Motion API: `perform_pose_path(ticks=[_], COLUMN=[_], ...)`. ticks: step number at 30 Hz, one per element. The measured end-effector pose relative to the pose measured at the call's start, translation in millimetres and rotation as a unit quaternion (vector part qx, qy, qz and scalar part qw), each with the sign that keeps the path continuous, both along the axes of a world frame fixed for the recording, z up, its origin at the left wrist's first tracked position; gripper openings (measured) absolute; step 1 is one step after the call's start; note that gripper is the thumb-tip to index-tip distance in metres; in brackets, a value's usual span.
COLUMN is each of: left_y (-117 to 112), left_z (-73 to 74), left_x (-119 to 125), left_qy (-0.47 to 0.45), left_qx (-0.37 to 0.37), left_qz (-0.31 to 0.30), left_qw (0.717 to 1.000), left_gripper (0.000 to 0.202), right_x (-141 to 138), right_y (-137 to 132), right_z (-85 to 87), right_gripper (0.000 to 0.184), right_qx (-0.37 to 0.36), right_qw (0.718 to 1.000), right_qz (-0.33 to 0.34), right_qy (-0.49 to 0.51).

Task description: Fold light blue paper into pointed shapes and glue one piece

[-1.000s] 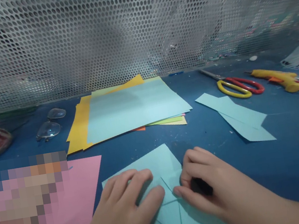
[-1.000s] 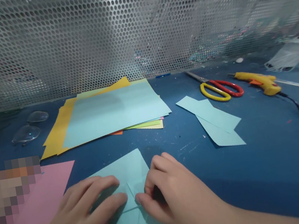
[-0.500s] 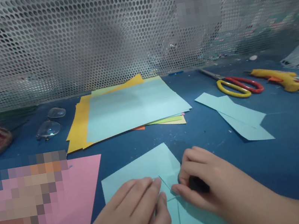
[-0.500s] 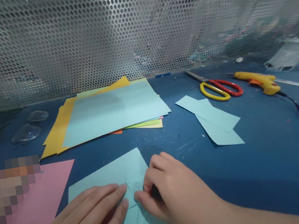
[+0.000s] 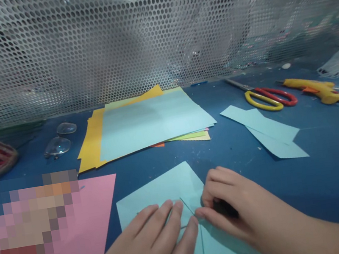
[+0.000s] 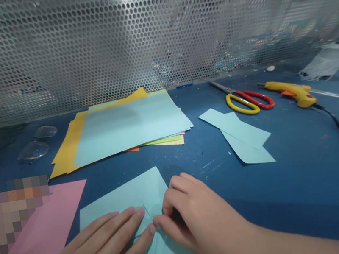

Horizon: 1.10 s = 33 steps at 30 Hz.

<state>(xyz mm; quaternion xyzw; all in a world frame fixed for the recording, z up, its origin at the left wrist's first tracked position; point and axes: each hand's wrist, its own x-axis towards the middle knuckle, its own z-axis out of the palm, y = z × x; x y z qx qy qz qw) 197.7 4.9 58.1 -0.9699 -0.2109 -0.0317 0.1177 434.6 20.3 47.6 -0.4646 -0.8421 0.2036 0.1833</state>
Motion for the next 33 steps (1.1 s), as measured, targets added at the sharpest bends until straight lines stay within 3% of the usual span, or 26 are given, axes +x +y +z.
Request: perform_pose_path(ticks=[3,10,17,24,30,33], left_y=[2,8,3,6,22,27], left_z=[0.0,0.6,-1.4,6.6,26.2,34.1], left_x=[1,8,4,-8,-18,-22], left_qy=[-0.017,-0.057,-0.103,-0.079,-0.027,-0.03], left_qx=[0.021,0.031,0.024,-0.024,-0.181,-0.206], left_qz=[0.0,-0.006,0.02,-0.002,-0.035,-0.044], left_qw=[1.0,0.998,0.994,0.997,0.983,0.977], left_gripper=[0.046,0.049,0.047,0.044,0.054,0.052], right_x=[1,1,5,12,10,7], right_y=[-1,0,-1,-2,-2,0], right_z=[-0.8,-10.5,-2.0,-17.7,-30.5,-32.6], right_gripper=[0.02,0.018,0.025,0.058,0.037,0.032], right_qx=[-0.02,0.03,-0.033,0.096,0.192,0.204], right_qw=[1.0,0.999,0.998,0.989,0.979,0.977], right_qz=[0.005,0.044,0.061,0.105,0.073,0.069], right_qy=[0.007,-0.011,-0.012,-0.034,-0.004,0.006])
